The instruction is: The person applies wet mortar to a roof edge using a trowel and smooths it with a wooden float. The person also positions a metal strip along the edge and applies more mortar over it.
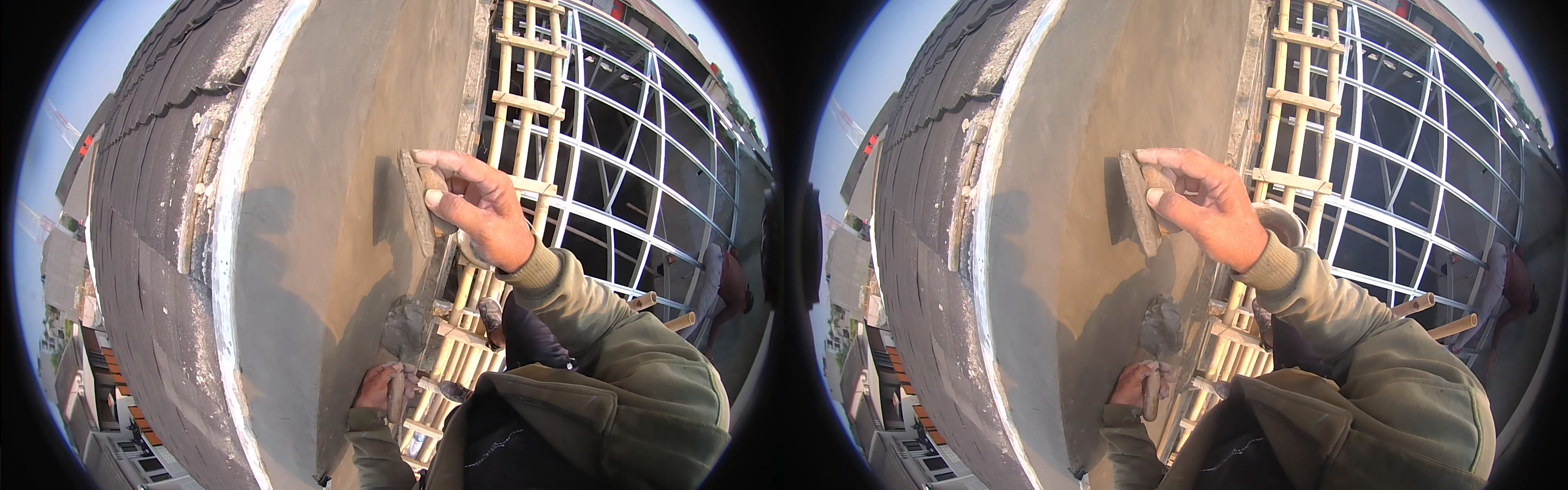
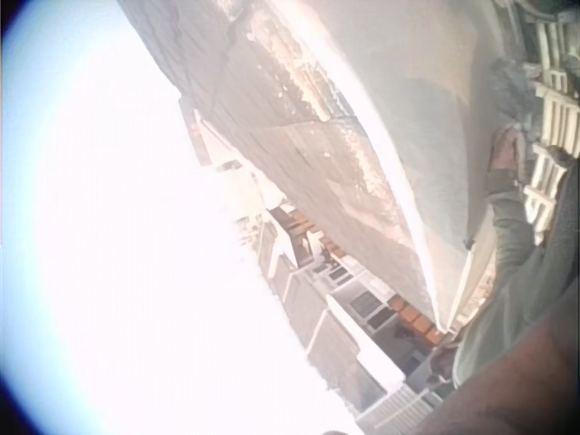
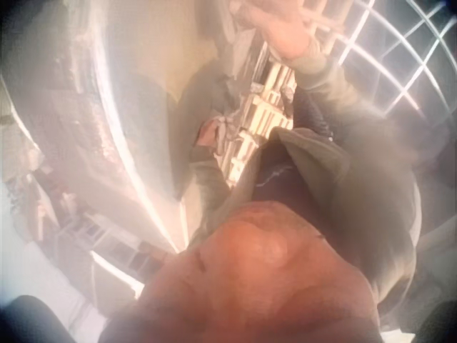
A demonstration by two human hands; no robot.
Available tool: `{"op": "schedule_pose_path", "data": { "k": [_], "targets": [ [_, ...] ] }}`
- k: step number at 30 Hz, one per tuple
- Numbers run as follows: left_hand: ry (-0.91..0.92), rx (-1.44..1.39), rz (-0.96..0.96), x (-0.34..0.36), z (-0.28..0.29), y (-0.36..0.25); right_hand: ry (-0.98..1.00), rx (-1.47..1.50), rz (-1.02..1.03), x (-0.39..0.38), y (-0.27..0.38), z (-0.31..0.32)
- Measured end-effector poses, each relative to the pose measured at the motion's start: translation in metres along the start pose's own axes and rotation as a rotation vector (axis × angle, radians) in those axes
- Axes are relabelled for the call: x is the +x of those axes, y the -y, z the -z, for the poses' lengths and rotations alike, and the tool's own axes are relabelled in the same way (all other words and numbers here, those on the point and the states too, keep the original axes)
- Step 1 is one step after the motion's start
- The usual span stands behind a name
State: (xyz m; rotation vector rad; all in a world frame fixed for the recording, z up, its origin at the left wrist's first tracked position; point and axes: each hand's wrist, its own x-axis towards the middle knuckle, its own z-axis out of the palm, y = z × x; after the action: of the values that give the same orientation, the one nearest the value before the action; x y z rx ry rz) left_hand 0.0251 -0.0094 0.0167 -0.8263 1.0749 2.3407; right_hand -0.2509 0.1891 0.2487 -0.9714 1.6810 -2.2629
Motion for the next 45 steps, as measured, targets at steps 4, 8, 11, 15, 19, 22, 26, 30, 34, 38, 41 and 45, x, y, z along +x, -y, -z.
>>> {"op": "schedule_pose_path", "data": {
  "k": [4, 8, 11, 15, 19, 22, 26, 30, 34, 38, 41, 45],
  "targets": [
    [-0.017, 0.012, 0.005, -0.005, -0.01, -0.004, -0.018, -0.258, 0.201, 0.015, 0.006, -0.012],
    [0.024, 0.005, -0.036, -0.001, -0.001, 0.004, -0.045, -0.543, 0.343, 0.012, 0.009, -0.024],
    [-0.046, 0.093, -0.037, -0.001, -0.01, -0.001, -0.038, -0.581, 0.279, -0.01, -0.013, -0.026],
    [-0.002, 0.069, -0.039, -0.001, 0.001, 0.007, -0.106, -0.632, 0.319, 0.004, 0.013, -0.03],
    [-0.03, 0.081, -0.032, -0.002, -0.005, 0.001, -0.032, -0.639, 0.412, -0.01, -0.017, -0.033],
    [-0.027, 0.06, -0.048, -0.005, -0.005, 0.002, -0.048, -0.642, 0.448, -0.016, -0.011, -0.033],
    [0.019, 0.054, -0.046, 0.001, 0.005, 0.006, -0.077, -0.591, 0.542, -0.006, -0.005, -0.049],
    [-0.005, 0.055, -0.024, 0.0, 0.003, 0.006, 0.042, -0.539, 0.467, -0.039, -0.026, -0.048],
    [0.009, 0.042, -0.024, 0.002, 0.003, 0.005, -0.187, -0.442, 0.396, 0.027, 0.004, -0.032],
    [0.008, 0.051, 0.003, 0.002, -0.003, -0.001, -0.144, -0.508, 0.27, 0.01, -0.015, -0.032],
    [0.015, 0.031, 0.005, 0.002, 0.005, 0.005, -0.121, -0.525, 0.212, -0.007, -0.03, -0.026],
    [0.045, -0.018, 0.015, 0.005, 0.009, 0.008, -0.26, -0.454, 0.366, 0.048, 0.011, -0.027]
  ]
}}
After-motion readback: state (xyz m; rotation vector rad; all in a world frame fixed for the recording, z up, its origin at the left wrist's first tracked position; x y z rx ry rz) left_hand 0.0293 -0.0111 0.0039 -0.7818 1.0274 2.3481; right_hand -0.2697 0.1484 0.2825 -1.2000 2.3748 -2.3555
